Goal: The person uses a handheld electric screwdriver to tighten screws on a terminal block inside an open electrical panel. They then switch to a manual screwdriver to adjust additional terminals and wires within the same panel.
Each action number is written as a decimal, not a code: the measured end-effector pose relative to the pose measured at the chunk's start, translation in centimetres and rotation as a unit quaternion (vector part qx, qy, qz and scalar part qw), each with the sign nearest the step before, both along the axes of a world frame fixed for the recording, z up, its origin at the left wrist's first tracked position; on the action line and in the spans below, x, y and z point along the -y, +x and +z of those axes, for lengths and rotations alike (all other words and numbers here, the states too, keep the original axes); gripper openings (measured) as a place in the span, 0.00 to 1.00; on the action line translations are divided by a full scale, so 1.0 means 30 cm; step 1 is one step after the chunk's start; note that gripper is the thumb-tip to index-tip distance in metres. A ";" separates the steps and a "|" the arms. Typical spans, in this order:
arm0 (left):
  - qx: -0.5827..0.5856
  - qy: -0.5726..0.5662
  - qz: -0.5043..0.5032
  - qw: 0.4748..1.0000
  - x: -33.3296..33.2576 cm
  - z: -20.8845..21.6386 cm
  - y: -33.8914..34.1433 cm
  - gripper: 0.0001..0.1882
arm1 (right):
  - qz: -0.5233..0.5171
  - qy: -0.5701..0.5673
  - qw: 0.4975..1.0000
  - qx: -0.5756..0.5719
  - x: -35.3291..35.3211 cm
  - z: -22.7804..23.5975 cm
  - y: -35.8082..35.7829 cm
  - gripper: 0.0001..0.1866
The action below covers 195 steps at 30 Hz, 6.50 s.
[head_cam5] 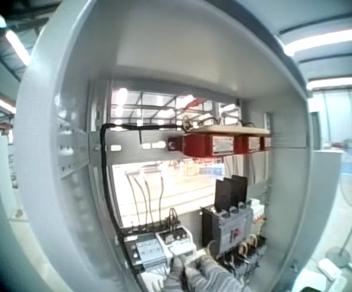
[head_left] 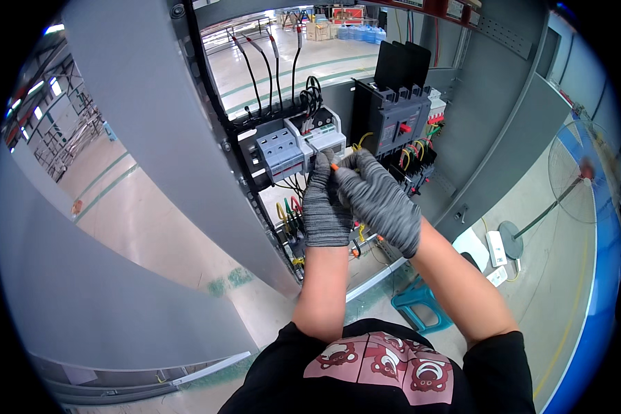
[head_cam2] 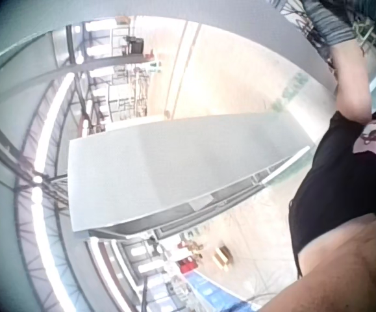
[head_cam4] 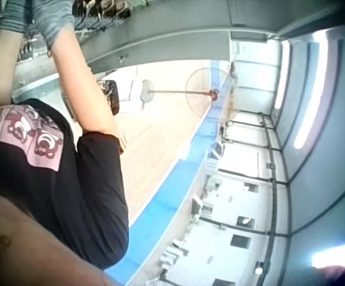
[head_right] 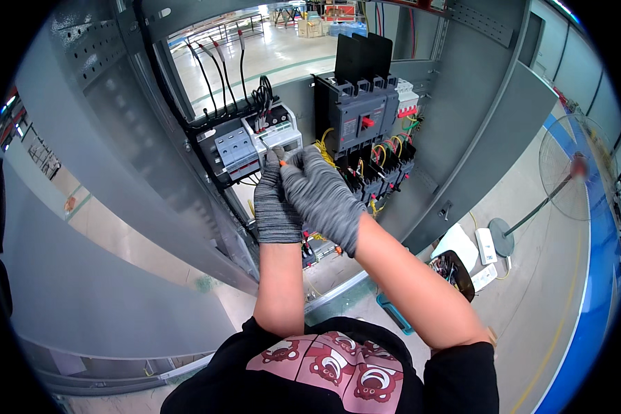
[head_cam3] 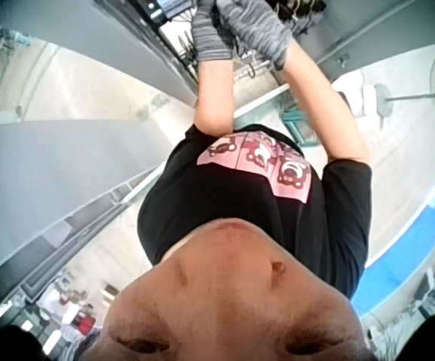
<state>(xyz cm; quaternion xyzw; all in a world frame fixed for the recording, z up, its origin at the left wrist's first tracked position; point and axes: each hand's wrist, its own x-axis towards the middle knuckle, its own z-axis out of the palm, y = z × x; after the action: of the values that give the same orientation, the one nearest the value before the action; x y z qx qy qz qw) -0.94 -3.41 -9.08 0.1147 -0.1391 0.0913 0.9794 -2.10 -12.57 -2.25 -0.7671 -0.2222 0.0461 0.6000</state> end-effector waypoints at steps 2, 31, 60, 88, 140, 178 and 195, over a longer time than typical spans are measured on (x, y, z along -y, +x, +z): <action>-0.047 -0.006 -0.033 0.998 -0.020 -0.019 0.032 0.18 | -0.057 -0.284 0.933 0.212 -0.007 0.049 -0.032 0.14; -0.039 -0.058 -0.081 0.994 0.038 -0.103 0.060 0.24 | -0.030 -0.515 0.833 0.199 -0.084 0.099 -0.014 0.14; -0.068 0.083 -0.140 0.984 0.144 -0.331 -0.038 0.24 | -0.044 0.168 0.984 -0.034 0.389 -0.469 -0.197 0.21; -0.292 0.668 -0.419 0.542 1.473 -1.241 -0.046 0.08 | -0.402 0.171 0.812 -0.387 1.496 -1.474 -0.366 0.12; -0.016 0.872 -0.368 0.323 1.750 -1.597 0.179 0.30 | -0.589 0.238 0.588 -0.501 1.907 -1.825 -0.292 0.13; -0.146 0.768 -0.423 0.458 1.668 -1.706 0.208 0.16 | -0.468 -0.263 0.616 -0.577 2.094 -2.234 -0.137 0.16; -0.168 0.773 -0.411 0.453 1.684 -1.709 0.205 0.18 | -0.636 -0.172 0.481 -0.579 2.072 -2.116 -0.053 0.16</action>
<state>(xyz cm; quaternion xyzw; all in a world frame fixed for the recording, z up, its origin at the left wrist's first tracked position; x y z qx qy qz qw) 5.22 -53.92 -60.34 0.7671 -0.0167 -0.4883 0.4159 -3.68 -74.72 -65.74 -0.5865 0.7362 0.1231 0.3144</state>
